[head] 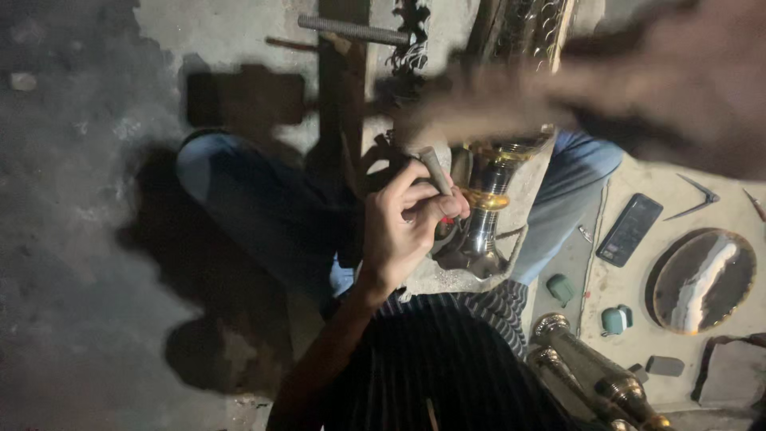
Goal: The person sits on the floor with an ornate brass vase held against a padded cushion and hammers a small punch against the vase's surface using a wooden mallet, working the patterned decoration section by section. At one point they lift and reposition the vase, then resume hammering the surface with the punch and mallet.
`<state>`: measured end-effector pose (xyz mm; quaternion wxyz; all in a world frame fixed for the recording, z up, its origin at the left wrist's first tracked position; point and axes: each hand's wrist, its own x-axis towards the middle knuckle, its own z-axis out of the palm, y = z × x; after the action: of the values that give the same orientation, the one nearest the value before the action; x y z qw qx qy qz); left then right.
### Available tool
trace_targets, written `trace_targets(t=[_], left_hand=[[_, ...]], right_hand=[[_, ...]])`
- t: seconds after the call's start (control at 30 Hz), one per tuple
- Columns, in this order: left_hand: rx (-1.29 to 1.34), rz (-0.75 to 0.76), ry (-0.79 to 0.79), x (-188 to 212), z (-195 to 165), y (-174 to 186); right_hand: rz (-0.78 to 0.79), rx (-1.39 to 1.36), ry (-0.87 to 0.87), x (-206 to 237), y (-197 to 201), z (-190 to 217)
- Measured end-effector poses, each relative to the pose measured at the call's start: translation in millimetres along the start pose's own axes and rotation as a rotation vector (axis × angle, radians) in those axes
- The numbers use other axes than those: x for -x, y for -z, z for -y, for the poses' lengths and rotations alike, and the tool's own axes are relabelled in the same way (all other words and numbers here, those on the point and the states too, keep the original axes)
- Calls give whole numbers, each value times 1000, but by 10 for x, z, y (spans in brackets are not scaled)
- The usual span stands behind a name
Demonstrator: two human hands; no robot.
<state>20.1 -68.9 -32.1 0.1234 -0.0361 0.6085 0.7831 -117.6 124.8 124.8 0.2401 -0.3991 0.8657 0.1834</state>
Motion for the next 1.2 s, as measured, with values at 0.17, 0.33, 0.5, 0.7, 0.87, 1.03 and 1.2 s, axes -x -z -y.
trace_targets(t=[0.17, 0.33, 0.5, 0.7, 0.87, 1.03, 1.2], left_hand=[[-58, -8, 97, -1, 14, 13], [74, 1, 18, 4, 123, 35], [281, 15, -304, -12, 97, 227], [275, -66, -197, 36, -57, 34], [244, -45, -277, 73, -32, -419], [197, -152, -256, 111, 31, -639], [339, -103, -298, 62, 77, -640]], right_hand=[[51, -27, 50, -163, -7, -142], [0, -154, 26, -204, -95, -236], [-529, -633, -14, 153, -204, -132], [-400, -983, -449, 706, -1070, 378], [-628, -1458, -225, 712, -1752, 930], [-840, -1326, -44, 728, -1986, 1099], [-898, -960, 180, 815, -1929, 992]])
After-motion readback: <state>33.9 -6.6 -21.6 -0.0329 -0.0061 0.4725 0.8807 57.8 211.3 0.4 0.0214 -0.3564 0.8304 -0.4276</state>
